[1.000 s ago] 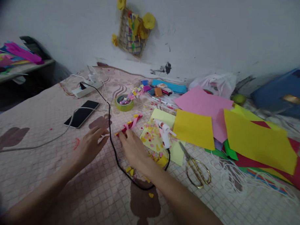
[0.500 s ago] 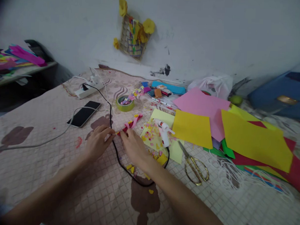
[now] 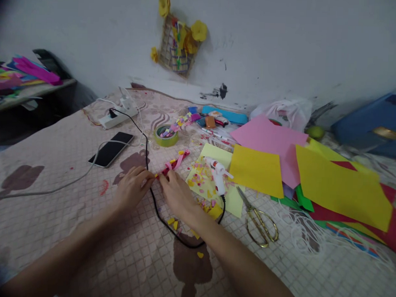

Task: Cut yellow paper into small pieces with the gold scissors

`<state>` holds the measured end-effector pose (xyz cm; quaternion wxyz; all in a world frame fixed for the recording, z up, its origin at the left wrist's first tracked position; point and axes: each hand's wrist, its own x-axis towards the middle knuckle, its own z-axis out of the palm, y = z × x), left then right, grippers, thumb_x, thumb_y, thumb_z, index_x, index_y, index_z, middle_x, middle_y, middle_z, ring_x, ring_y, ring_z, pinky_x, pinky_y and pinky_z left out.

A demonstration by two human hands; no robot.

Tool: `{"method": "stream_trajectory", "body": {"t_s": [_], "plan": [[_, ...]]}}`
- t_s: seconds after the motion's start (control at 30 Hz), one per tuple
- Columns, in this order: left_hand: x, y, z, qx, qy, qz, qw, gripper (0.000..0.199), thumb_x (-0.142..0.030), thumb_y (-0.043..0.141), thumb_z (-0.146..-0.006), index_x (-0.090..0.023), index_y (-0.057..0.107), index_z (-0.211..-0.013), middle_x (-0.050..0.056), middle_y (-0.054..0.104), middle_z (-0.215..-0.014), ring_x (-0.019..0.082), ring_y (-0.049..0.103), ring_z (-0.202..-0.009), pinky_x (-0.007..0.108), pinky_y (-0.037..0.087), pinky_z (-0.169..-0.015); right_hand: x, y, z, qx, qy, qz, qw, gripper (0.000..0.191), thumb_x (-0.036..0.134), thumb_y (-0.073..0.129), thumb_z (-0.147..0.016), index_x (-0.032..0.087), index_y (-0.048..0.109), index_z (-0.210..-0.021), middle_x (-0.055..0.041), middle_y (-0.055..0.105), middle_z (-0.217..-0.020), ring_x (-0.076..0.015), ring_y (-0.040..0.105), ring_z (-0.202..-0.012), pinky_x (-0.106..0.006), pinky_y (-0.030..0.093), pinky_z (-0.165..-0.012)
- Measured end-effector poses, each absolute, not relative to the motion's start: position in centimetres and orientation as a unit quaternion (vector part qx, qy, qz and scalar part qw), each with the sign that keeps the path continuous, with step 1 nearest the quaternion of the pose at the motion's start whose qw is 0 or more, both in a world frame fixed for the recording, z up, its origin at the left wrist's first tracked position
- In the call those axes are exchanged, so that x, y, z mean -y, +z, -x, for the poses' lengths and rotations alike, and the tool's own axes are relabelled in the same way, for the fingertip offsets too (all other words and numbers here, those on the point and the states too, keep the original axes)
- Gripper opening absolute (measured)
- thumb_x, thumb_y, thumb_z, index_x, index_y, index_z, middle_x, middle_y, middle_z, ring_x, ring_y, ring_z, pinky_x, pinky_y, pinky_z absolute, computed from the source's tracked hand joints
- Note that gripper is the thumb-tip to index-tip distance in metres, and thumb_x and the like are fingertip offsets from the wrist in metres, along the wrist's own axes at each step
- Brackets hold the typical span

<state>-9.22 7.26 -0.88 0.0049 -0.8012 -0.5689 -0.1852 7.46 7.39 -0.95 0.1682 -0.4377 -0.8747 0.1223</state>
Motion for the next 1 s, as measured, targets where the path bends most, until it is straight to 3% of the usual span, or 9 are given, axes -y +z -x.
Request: {"method": "stream_trajectory", "body": {"t_s": [0.53,0.77,1.0], "plan": [[-7.2,-0.9,9.3,0.565,-0.199,0.801,-0.012,0.015,-0.023,0.045,-0.085,-0.017,0.059,-0.081,0.006,0.059,-0.083,0.020,0.052,-0.080,0.032,0.041,-0.073,-7.4,-1.0,-7.4,0.878,0.108,0.435,0.168,0.036,0.010,0.045,-0.085,0.022,0.049,-0.118,-0.0075,0.051,-0.097,-0.0194,0.050,-0.083,-0.029,0.042,-0.068],[-7.1,-0.1,10.4,0.586,-0.248,0.770,-0.043,0.009,-0.022,0.051,-0.081,-0.018,0.059,-0.081,0.005,0.059,-0.082,0.020,0.054,-0.082,0.032,0.042,-0.073,-7.3,-0.9,-7.6,0.877,0.126,0.431,0.172,0.038,0.009,0.044,-0.085,0.021,0.048,-0.120,-0.0095,0.050,-0.103,-0.0212,0.051,-0.090,-0.032,0.043,-0.073],[-6.6,0.3,12.3,0.629,-0.297,0.715,-0.074,0.010,-0.025,0.055,-0.077,-0.019,0.056,-0.085,0.002,0.057,-0.080,0.015,0.054,-0.070,0.026,0.042,-0.060,-7.3,-0.5,-7.9,0.875,0.144,0.424,0.185,0.044,0.007,0.043,-0.083,0.020,0.043,-0.126,-0.0092,0.050,-0.102,-0.0199,0.052,-0.088,-0.032,0.046,-0.075]]}}
